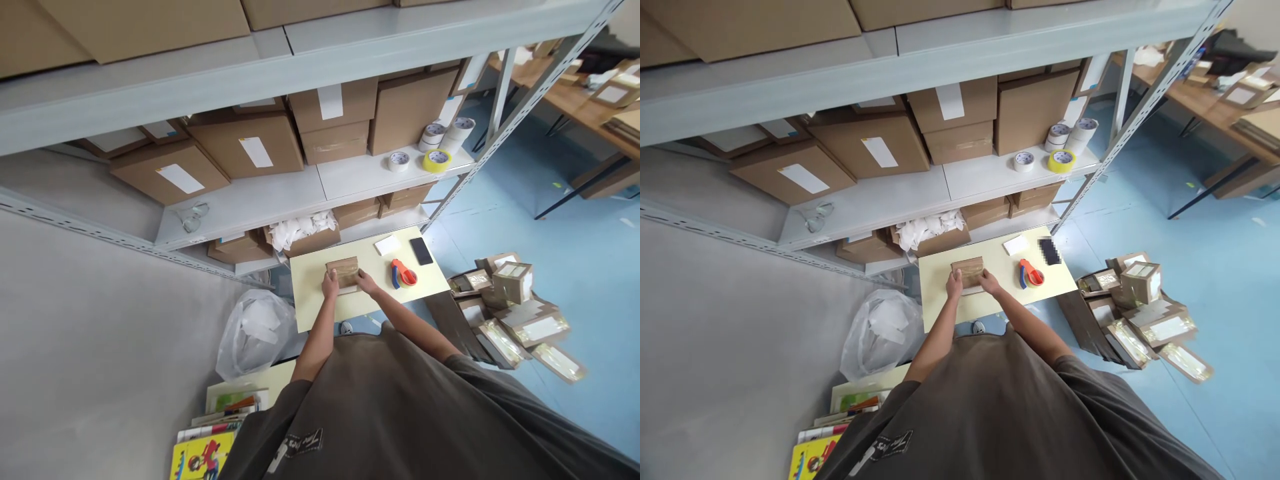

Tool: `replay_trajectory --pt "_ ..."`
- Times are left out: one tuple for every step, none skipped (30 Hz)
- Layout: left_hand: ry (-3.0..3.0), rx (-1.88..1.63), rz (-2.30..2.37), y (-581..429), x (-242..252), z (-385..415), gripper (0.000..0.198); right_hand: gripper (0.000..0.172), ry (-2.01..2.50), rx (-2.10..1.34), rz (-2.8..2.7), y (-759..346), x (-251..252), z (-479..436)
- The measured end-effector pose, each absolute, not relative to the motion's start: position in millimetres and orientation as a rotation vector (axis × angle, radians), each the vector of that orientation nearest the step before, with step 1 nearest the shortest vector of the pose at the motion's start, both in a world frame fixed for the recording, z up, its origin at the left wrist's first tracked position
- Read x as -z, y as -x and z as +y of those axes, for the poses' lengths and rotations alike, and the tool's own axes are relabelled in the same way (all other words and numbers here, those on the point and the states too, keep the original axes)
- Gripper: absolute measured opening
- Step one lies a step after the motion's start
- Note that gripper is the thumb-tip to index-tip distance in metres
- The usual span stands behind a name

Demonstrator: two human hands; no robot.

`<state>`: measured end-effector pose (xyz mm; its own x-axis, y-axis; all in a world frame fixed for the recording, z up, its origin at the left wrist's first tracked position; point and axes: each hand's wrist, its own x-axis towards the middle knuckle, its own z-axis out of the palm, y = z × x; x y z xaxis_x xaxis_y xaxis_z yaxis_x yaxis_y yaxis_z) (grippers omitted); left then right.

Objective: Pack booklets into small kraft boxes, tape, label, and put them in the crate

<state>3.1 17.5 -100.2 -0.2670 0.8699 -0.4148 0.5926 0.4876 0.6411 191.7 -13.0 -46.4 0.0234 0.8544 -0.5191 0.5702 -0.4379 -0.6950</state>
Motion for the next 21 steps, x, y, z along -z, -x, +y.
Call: replay_trajectory --pt "-1.202 -0.473 1.971 -6 101 17 0.053 0.043 1.943 -1.434 -1.410 -186 43 -10" --pt "-1.206 -0.498 1.948 -7 102 18 0.052 0.042 1.900 -1.464 -1.379 -185 41 -8" --pt "-1.221 -0.541 1.905 -7 103 19 0.052 0.042 1.855 -1.484 -1.346 -188 40 -7" --pt "-1.242 -0.599 1.847 -7 104 21 0.052 0.043 1.823 -1.483 -1.325 -194 39 -6" --pt "-1.260 -0.664 1.780 -5 106 23 0.053 0.044 1.796 -1.465 -1.298 -202 41 -7" --pt "-1.263 -0.732 1.715 -4 108 24 0.056 0.046 1.762 -1.441 -1.251 -209 44 -9" --pt "-1.247 -0.796 1.659 -3 111 25 0.061 0.048 1.708 -1.426 -1.180 -215 48 -11" --pt "-1.214 -0.844 1.618 -2 115 24 0.067 0.050 1.636 -1.431 -1.089 -219 54 -13" --pt "-1.168 -0.868 1.590 -1 119 23 0.073 0.054 1.560 -1.453 -0.994 -220 62 -15" --pt "-1.118 -0.857 1.580 -2 124 20 0.078 0.058 1.495 -1.486 -0.915 -220 70 -17" --pt "-1.068 -0.811 1.586 -3 129 16 0.082 0.061 1.456 -1.518 -0.866 -218 79 -18" --pt "-1.025 -0.737 1.604 -5 134 11 0.084 0.064 1.448 -1.544 -0.848 -215 88 -19" --pt "-0.996 -0.651 1.625 -7 138 7 0.085 0.065 1.465 -1.555 -0.854 -212 96 -20" --pt "-0.985 -0.574 1.643 -9 141 3 0.085 0.067 1.490 -1.549 -0.872 -209 104 -20" --pt "-0.993 -0.518 1.653 -12 144 -1 0.083 0.069 1.511 -1.530 -0.893 -207 111 -21" --pt "-1.019 -0.485 1.659 -14 145 -3 0.079 0.071 1.525 -1.507 -0.914 -206 117 -21" --pt "-1.060 -0.470 1.664 -15 145 -5 0.073 0.072 1.537 -1.485 -0.936 -206 122 -22" --pt "-1.105 -0.461 1.672 -16 145 -7 0.067 0.071 1.549 -1.469 -0.969 -207 126 -22" --pt "-1.147 -0.450 1.685 -16 144 -8 0.060 0.070 1.567 -1.454 -1.013 -209 129 -23" --pt "-1.183 -0.431 1.699 -16 142 -10 0.053 0.068 1.595 -1.430 -1.069 -211 131 -25" --pt "-1.213 -0.409 1.712 -15 141 -12 0.047 0.067 1.634 -1.393 -1.126 -214 133 -26"
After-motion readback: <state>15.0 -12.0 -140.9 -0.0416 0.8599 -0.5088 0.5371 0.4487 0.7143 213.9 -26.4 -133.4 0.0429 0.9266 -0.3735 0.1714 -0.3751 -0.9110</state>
